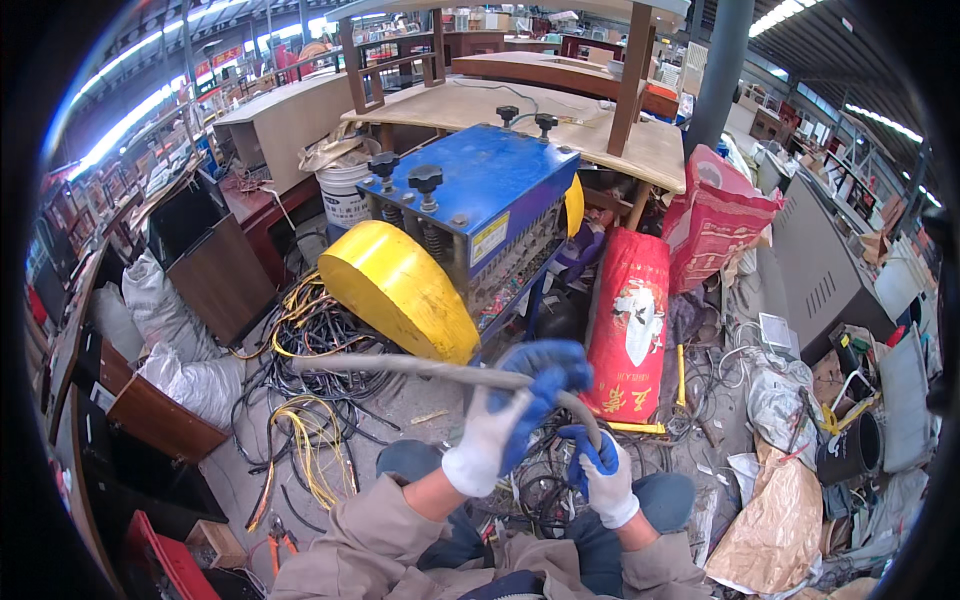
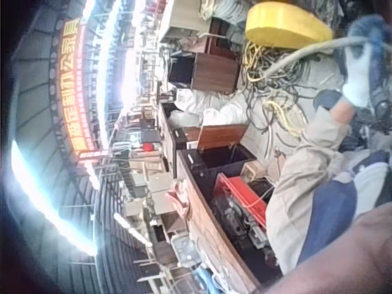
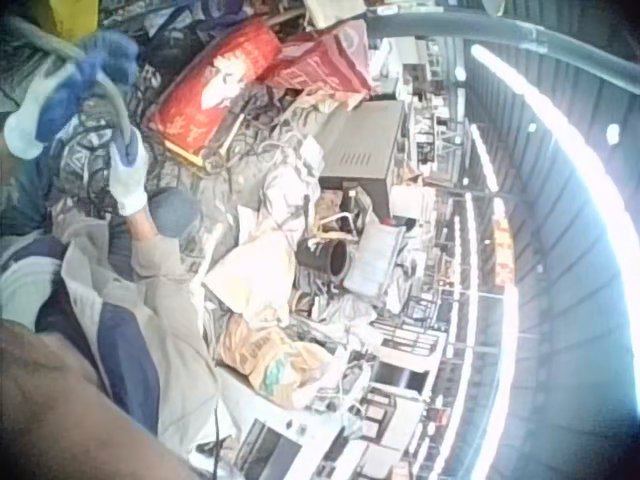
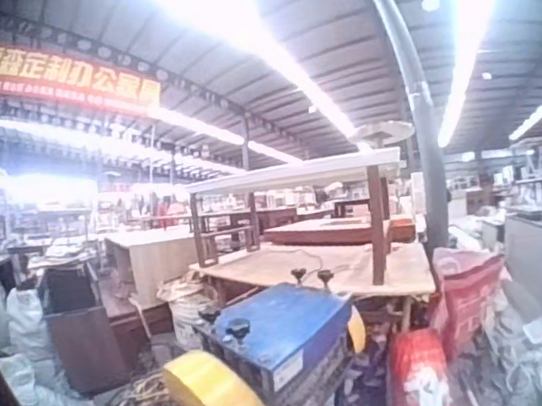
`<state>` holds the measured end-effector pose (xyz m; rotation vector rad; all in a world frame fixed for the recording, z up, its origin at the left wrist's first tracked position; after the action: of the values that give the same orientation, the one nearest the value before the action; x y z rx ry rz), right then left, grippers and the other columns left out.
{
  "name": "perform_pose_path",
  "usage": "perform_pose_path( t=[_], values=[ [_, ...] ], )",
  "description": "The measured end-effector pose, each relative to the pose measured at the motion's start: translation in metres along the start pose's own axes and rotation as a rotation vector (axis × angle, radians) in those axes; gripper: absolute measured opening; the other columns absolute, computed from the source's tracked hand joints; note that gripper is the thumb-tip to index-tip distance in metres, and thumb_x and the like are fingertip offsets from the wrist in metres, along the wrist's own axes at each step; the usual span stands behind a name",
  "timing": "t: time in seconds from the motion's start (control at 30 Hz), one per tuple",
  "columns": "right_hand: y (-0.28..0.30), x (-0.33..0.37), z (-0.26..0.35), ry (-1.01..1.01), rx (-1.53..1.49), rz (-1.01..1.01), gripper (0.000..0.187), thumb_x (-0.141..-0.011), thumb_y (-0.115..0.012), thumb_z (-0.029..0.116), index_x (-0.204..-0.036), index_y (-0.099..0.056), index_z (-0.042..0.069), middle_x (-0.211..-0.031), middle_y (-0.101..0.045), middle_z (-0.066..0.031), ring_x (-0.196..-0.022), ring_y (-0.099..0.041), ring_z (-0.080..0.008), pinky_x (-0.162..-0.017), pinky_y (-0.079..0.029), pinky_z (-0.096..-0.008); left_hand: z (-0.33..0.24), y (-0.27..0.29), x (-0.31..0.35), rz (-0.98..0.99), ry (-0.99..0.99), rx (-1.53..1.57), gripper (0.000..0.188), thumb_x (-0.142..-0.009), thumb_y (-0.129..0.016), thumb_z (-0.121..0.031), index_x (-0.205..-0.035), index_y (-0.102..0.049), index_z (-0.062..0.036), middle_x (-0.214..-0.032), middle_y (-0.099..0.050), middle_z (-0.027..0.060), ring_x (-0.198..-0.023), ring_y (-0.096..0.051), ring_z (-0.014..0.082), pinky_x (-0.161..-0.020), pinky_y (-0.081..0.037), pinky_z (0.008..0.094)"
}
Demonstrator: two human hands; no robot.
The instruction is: The person sits on the floor and uses a wire stripping machine to remove the outer insulation from black cables, separating the copper strands. The person repeatedly feeds wires into the machine and collects the stripped copper.
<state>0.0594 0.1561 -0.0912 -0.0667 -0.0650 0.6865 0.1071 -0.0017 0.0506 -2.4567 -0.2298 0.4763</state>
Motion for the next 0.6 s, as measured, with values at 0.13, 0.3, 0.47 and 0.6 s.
perform_pose_path(
  t=[0.13, 0.3, 0.47, 0.6],
  values=[
    [0.056, -0.018, -0.056, -0.204, -0.005, 0.104, 0.026, -0.100, -0.060, 0.009, -0.125, -0.064, 0.003, -0.087, -0.061, 0.0020, -0.077, -0.055, -0.0050, -0.068, -0.047, -0.0235, 0.002, 0.020, -0.039, -0.133, -0.169, 0.133, 0.032, -0.105, -0.055, -0.020, -0.127, -0.058, 0.0026, -0.113, -0.069, 0.0138, -0.103, -0.068, 0.0217, -0.093, -0.055, 0.0350],
    [0.148, -0.072, -0.057, -0.211, 0.331, -0.018, 0.028, -0.096, -0.066, 0.008, -0.123, -0.063, 0.000, -0.097, -0.068, -0.0018, -0.085, -0.062, -0.0070, -0.073, -0.053, -0.0253, 0.092, 0.024, -0.090, 0.057, 0.073, -0.096, 0.024, -0.104, -0.055, -0.015, -0.121, -0.062, 0.0010, -0.115, -0.068, 0.0110, -0.110, -0.064, 0.0183, -0.098, -0.051, 0.0330],
    [0.188, -0.088, -0.051, -0.114, 0.301, -0.111, 0.031, -0.092, -0.067, 0.006, -0.123, -0.065, 0.000, -0.091, -0.067, 0.0000, -0.074, -0.060, -0.0053, -0.065, -0.050, -0.0229, 0.195, 0.071, -0.097, -0.088, 0.443, 0.173, 0.032, -0.104, -0.056, -0.026, -0.128, -0.060, -0.0046, -0.119, -0.067, 0.0095, -0.113, -0.064, 0.0216, -0.096, -0.051, 0.0353],
    [0.235, -0.084, -0.078, -0.145, 0.348, -0.256, 0.028, -0.095, -0.065, 0.008, -0.122, -0.066, 0.000, -0.091, -0.067, 0.0012, -0.069, -0.055, -0.0034, -0.062, -0.046, -0.0219, 0.221, 0.107, -0.094, -0.212, 0.614, 0.196, 0.040, -0.106, -0.047, -0.033, -0.132, -0.057, -0.0042, -0.127, -0.063, 0.0124, -0.115, -0.063, 0.0279, -0.104, -0.048, 0.0425]
  ],
)
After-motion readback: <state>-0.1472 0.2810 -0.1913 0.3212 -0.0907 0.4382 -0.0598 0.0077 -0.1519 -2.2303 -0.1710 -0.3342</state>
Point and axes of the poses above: each hand's wrist, its own x-axis away from the middle knuckle, its own y-axis out of the back of the hand, z = x × y, the point moved 9 cm from there along -x, towards the middle knuckle
